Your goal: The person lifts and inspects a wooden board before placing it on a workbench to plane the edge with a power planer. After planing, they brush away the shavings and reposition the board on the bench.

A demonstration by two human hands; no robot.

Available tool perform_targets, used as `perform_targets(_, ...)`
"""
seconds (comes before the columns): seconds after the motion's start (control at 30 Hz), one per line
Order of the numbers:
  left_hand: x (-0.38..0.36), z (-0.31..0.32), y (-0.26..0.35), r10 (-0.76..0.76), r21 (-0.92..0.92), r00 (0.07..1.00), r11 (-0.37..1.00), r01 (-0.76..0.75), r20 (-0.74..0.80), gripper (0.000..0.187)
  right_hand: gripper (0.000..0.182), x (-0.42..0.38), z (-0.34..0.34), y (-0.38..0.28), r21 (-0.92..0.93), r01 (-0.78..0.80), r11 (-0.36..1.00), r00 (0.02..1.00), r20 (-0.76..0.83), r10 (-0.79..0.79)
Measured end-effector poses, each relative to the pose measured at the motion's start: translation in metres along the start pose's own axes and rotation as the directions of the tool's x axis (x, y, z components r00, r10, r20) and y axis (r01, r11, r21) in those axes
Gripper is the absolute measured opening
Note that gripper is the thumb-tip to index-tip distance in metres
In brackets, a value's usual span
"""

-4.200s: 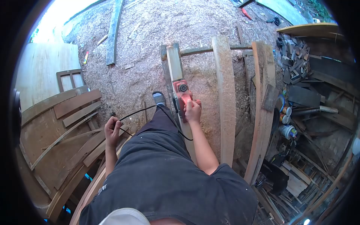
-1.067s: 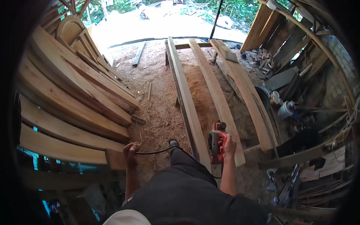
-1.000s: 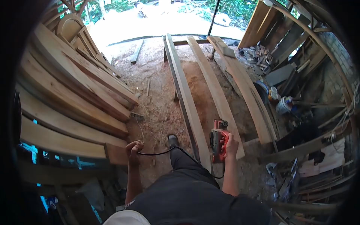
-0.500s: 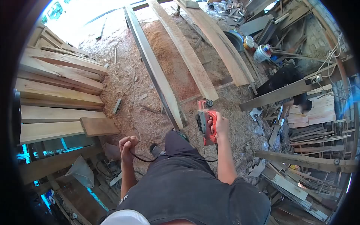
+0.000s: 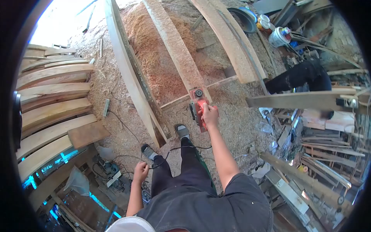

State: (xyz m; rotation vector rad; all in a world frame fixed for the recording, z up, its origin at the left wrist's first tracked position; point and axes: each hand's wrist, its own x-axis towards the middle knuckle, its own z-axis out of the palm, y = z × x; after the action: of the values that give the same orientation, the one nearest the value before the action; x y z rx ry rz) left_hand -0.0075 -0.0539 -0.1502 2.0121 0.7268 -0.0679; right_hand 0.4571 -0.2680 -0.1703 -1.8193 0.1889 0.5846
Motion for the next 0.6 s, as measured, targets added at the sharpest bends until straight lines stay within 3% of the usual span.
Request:
perform_targets(0.07, 0.004, 0.028, -0.002, -0.034, 0.16, 0.995, 0.987, 0.019, 0.091, 0.019, 0.051, 0.034, 0.005, 0.005, -0.018, 0.02, 1.0, 1.0, 0.021, -0.019)
perform_targets(0.23, 0.014, 0.068, -0.002, -0.154, 0.201, 0.982, 0.971, 0.13, 0.107, 0.023, 0.05, 0.096, 0.016, 0.014, 0.008, 0.065, 0.998, 0.997, 0.045, -0.066)
perform_targets(0.43, 0.031, 0.085, -0.032, -0.322, 0.265, 0.924, 0.927, 0.264, 0.206, 0.03, 0.047, 0.114, 0.017, 0.024, 0.044, 0.02, 0.999, 0.996, 0.086, -0.023)
perform_targets(0.5, 0.043, 0.086, -0.034, -0.386, 0.286, 0.886, 0.906, 0.312, 0.257, 0.033, 0.048, 0.113, 0.017, 0.021, 0.01, 0.025, 1.0, 0.995, 0.099, -0.026)
perform_targets(0.57, 0.052, 0.083, -0.031, -0.393, 0.237, 0.881, 0.912, 0.336, 0.264, 0.034, 0.042, 0.11, 0.016, 0.009, -0.208, -0.016, 0.978, 0.996, 0.079, 0.033)
perform_targets(0.6, 0.058, 0.081, -0.025, -0.399, 0.19, 0.876, 0.914, 0.358, 0.271, 0.037, 0.042, 0.105, 0.016, 0.006, -0.213, -0.009, 0.977, 0.997, 0.076, 0.026)
